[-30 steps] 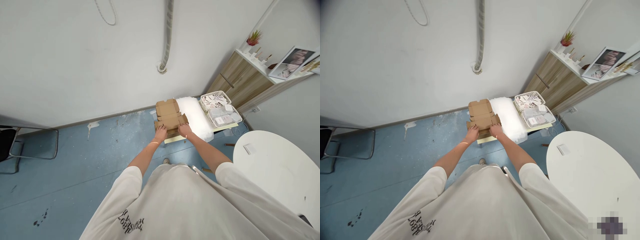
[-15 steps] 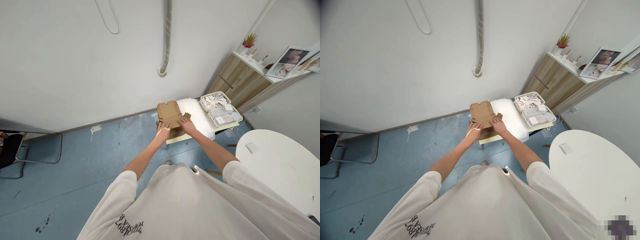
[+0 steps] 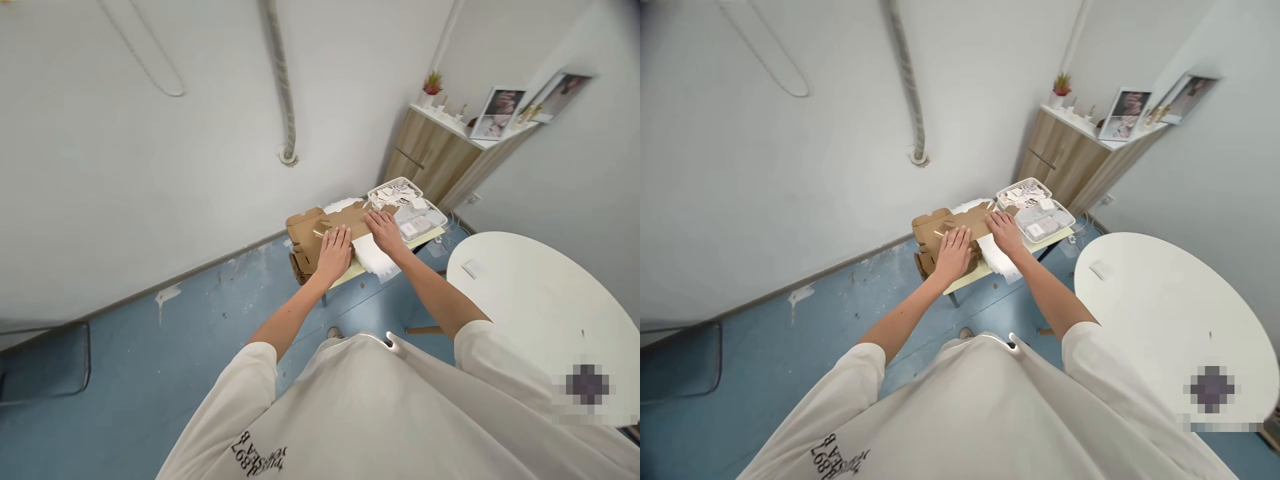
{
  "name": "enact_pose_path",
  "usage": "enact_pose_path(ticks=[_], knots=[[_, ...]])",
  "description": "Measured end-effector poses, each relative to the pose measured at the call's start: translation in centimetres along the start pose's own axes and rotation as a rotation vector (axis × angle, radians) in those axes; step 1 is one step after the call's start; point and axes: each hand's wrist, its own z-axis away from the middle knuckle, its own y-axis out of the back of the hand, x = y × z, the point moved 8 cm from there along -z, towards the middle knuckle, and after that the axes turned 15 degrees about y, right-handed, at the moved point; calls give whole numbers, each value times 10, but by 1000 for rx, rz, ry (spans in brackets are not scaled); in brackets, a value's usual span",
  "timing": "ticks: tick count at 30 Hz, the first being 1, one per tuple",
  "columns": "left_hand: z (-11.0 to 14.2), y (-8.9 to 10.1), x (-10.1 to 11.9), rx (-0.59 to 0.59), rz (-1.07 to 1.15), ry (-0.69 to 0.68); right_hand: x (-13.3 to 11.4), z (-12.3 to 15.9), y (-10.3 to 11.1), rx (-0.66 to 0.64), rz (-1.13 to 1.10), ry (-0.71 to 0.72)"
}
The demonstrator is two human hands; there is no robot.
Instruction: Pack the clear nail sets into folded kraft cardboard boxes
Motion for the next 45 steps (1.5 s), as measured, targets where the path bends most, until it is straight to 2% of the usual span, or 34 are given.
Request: enact_pose_path(ticks=[2,5,11,15,19,22,25,29,33,39,45], knots=[[-9,-6,31,-16,16,-63,22,28,14,11,27,-62],[-19,-21,89,-45,37,-179,56,84,37,14,66,-159],[-19,-63,235,-100,61,-396,121,231,86,-1,141,-378],[-3,-97,336,-143,64,-509,156,339,108,-9,182,-505],[23,-138,428,-196,83,-620,179,448,120,-19,203,-632],[46,-172,490,-250,105,-710,186,526,122,-46,196,-743],[71,-210,539,-319,93,-782,182,594,116,-91,164,-866],[103,-265,575,-445,51,-848,163,660,94,-159,111,-998],[128,-314,584,-587,-16,-914,141,700,55,-246,5,-1121],[136,-369,582,-734,-107,-981,125,726,6,-316,-134,-1233],[111,-405,593,-783,-158,-1062,139,731,-26,-365,-194,-1267]])
